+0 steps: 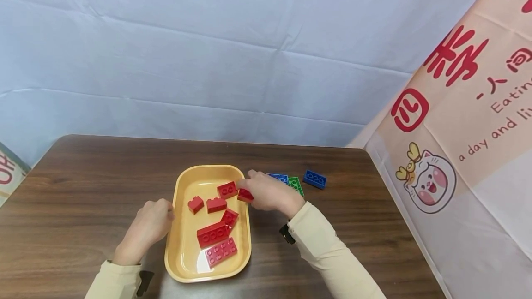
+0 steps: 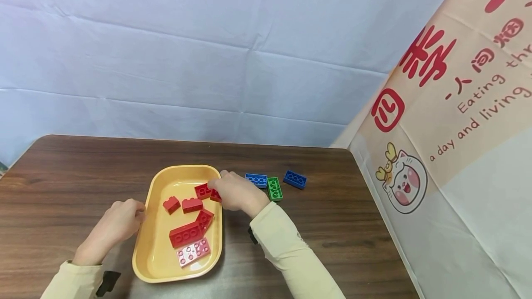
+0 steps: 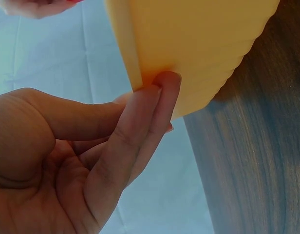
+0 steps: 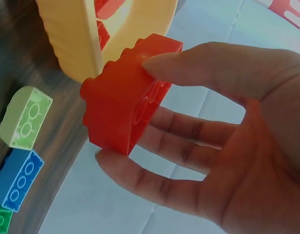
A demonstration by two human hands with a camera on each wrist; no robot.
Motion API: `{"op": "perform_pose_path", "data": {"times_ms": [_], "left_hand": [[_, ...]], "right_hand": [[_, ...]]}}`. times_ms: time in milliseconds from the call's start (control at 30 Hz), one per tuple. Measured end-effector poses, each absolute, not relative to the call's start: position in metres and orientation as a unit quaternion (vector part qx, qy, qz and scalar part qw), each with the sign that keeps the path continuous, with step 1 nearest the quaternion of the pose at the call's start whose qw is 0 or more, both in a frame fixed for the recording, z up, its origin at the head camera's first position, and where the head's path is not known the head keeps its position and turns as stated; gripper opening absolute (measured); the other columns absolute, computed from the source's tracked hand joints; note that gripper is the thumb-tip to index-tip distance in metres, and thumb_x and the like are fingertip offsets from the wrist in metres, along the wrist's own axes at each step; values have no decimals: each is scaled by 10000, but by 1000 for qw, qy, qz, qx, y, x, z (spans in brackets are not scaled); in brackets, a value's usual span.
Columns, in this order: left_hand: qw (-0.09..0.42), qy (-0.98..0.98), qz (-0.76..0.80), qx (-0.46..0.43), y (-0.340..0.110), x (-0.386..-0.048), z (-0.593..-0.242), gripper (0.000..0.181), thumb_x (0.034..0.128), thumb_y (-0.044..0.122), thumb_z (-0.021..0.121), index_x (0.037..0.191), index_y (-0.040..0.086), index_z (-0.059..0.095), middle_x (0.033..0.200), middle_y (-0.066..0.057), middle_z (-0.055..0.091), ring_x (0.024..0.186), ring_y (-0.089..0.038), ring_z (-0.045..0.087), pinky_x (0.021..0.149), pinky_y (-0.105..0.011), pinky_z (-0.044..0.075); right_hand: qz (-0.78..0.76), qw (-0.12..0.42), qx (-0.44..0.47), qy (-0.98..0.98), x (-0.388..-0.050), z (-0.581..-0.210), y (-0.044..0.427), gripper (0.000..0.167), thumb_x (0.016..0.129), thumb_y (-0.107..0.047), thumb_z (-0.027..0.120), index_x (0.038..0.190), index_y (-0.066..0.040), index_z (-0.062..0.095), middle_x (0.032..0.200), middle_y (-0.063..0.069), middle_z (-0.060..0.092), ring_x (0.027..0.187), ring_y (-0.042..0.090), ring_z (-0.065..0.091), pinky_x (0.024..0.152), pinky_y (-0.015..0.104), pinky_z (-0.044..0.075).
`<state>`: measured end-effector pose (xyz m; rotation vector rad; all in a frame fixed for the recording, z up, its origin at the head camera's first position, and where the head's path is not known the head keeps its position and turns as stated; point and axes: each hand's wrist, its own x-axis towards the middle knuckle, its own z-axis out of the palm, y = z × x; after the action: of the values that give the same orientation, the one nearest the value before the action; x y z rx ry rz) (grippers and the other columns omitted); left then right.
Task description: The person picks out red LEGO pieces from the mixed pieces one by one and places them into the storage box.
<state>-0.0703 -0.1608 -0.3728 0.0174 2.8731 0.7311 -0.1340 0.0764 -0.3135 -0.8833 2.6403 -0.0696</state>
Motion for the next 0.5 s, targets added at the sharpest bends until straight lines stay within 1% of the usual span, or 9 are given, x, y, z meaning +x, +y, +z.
{"op": "perform_pose_path", "data": {"times_ms": [100,200,500], "left_hand": [[88,965,245,7,-161,-70,-373,152,800,-22,499,690,19,595,558,-47,414,518,-195,421,473,-291,331],[86,966,244,8,-161,-70,-373,154,795,-22,496,686,23,594,558,-46,414,521,-198,423,475,-293,331],[82,967,242,14,-162,-70,-373,161,798,-17,513,664,40,582,560,-39,419,525,-198,426,476,-296,334]], "right_hand": [[-28,178,-317,931,-134,-315,73,395,763,-145,723,1143,-178,621,912,21,524,794,135,491,694,246,482],[-27,178,-320,930,-133,-316,70,374,770,-173,718,1132,-188,625,928,23,538,806,130,494,707,255,485],[-28,180,-336,924,-131,-316,60,494,706,-127,766,1170,-196,610,960,12,545,850,126,502,776,260,469]]}}
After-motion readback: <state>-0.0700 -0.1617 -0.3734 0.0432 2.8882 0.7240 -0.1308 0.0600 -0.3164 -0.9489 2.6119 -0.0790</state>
